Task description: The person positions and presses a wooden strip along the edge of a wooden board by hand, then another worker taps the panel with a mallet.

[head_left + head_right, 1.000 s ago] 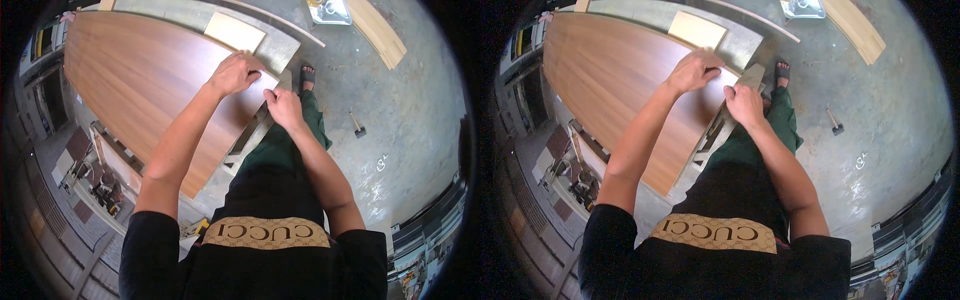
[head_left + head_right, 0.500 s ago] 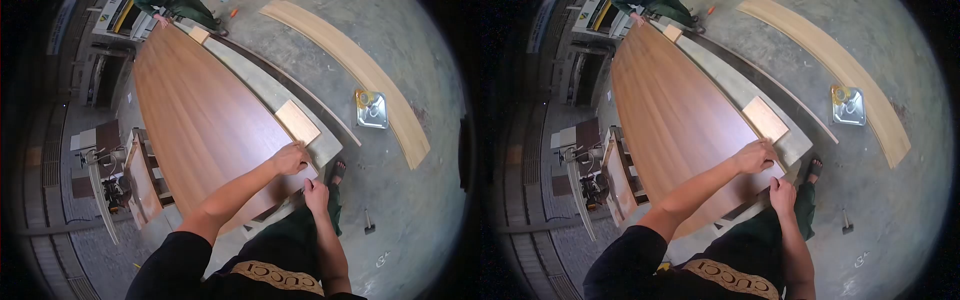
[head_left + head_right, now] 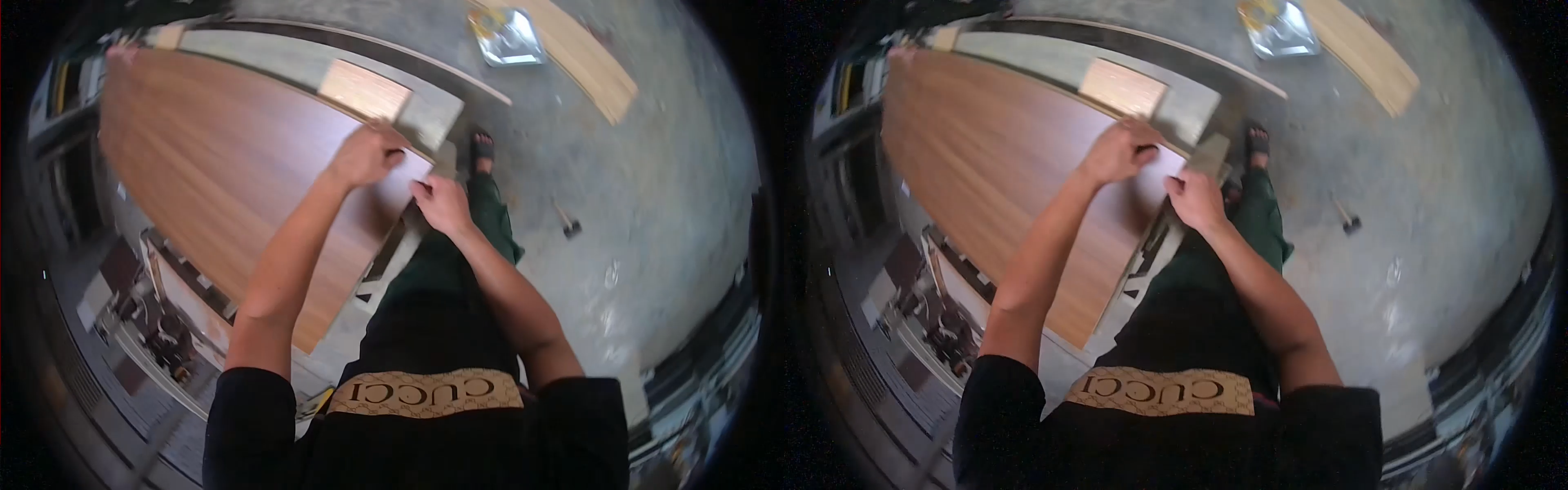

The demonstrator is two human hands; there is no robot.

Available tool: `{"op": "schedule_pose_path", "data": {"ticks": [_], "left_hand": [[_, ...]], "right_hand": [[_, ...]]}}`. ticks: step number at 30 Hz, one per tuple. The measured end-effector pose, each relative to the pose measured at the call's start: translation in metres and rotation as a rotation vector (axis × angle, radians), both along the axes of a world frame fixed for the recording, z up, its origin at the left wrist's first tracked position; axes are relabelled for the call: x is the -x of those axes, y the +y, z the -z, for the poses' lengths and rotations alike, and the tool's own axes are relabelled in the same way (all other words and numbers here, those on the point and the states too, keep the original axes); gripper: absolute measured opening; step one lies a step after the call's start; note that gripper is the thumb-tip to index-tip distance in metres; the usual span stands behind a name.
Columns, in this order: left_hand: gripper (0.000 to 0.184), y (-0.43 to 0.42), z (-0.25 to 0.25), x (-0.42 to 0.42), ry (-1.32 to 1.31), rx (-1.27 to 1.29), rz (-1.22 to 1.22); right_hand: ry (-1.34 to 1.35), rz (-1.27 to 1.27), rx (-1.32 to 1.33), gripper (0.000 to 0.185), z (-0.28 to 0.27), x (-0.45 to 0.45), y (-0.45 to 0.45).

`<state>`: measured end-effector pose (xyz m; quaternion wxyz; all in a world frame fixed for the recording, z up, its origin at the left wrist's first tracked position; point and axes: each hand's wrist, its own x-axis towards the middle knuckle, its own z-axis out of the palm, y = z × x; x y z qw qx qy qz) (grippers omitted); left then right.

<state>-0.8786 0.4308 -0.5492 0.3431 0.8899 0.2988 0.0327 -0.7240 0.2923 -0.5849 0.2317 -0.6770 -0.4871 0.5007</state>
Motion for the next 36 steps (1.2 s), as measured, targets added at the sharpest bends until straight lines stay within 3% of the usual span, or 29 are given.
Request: {"op": "schedule_pose_path", "data": {"ticks": [4, 36], "left_hand": [[0.018, 0.0, -0.01, -0.007, 0.094, -0.048, -0.002], [0.019, -0.001, -0.007, -0.001, 0.131, -0.048, -0.033]], "right_hand": [[0.16, 0.131, 0.075, 0.033, 0.005, 0.003, -0.004], [-0.125, 0.056, -0.028, 0.035, -0.012, 0.006, 0.005]]}}
